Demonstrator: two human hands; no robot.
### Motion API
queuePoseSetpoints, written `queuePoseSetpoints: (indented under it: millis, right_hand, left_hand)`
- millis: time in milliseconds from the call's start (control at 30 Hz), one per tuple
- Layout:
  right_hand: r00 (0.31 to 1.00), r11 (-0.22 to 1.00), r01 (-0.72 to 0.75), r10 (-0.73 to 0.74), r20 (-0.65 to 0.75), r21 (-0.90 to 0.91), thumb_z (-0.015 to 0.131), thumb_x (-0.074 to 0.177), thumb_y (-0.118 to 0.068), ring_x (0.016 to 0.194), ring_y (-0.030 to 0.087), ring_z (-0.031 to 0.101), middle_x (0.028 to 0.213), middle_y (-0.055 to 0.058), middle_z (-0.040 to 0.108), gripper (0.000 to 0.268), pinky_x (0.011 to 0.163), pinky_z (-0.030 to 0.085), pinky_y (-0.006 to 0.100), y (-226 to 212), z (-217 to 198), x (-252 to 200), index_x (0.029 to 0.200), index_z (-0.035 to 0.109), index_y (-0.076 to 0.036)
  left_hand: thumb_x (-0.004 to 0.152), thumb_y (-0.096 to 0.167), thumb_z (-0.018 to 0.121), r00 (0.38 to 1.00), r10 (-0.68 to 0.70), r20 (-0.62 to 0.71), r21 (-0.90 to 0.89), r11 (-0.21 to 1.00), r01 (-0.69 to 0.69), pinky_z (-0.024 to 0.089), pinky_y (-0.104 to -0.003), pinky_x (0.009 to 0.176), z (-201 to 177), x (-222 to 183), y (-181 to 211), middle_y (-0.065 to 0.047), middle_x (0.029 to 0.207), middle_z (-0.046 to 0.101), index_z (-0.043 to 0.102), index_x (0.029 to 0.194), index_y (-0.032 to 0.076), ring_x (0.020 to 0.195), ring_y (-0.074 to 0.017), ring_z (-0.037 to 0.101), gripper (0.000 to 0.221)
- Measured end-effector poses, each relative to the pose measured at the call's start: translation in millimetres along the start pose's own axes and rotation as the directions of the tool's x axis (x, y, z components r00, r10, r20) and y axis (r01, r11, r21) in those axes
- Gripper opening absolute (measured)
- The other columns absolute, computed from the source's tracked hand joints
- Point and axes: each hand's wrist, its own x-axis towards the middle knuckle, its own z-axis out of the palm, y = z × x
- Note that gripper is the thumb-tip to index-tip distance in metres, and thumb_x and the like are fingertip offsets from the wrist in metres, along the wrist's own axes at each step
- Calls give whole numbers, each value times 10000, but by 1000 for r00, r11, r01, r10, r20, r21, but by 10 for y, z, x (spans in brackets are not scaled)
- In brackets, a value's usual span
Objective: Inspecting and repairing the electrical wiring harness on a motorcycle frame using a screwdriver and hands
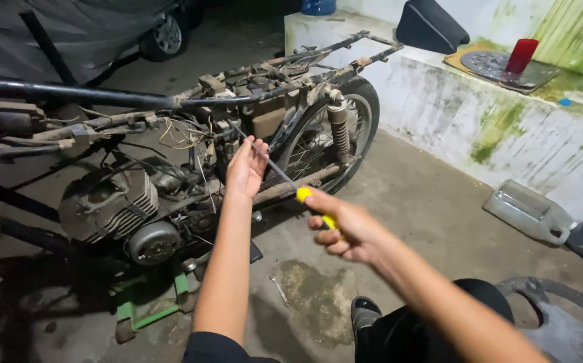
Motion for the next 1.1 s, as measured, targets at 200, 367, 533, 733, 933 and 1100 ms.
queuePoseSetpoints:
  millis: [200,367,533,733,933,1100]
  right_hand:
    - [924,237,-25,-365,-113,-971,650,905,-303,1156,399,686,1217,170,726,614,940,587,481,-104,102,-7,1500,519,-378]
    - [777,-432,-138,-606,174,-891,518,928,-202,640,274,751,752,65,702,583,549,618,405,387,-120,284,1493,491,-342]
    - [972,937,133,-187,-142,-324,747,857,-142,431,173,535,775,161,579,621,348,530,305,231,-236,199,1442,546,-78]
    - [908,768,-229,-53,416,598,532,1022,-168,545,60,525,1238,206,659,424,296,433,110,454,-296,420,1445,528,-192]
    - [987,996,56,-45,155,-65,601,986,-136,460,68,393,744,33,411,708,250,318,171,121,131,105,1615,292,-238]
    - [910,-455,-195,-415,13,-869,524,964,-87,833,262,757,923,123,717,763,717,640,407,432,210,384,1651,228,-240]
  left_hand:
    - [943,193,778,999,16,46,104,994,-21,684,-415,801,174,-261,30,-172,1192,741,626,1345,113,1023,-294,765,437]
    - [954,165,759,999,28,43,105,994,-32,684,-429,795,116,-226,20,-160,1181,747,620,1348,103,999,-289,771,422]
    - [964,169,748,998,36,45,89,995,-39,688,-416,792,69,-142,2,-131,1170,754,609,1364,110,976,-263,777,428]
    - [973,181,731,998,51,33,75,996,-53,696,-387,761,-2,-193,12,-101,1136,765,621,1359,117,929,-232,782,406]
    - [980,191,725,994,99,37,110,989,-102,697,-366,749,27,-262,7,-99,1131,768,631,1343,105,911,-213,785,385]
    - [990,199,709,996,83,29,83,993,-85,691,-417,784,76,-176,-58,-115,1120,770,631,1338,108,912,-243,787,368]
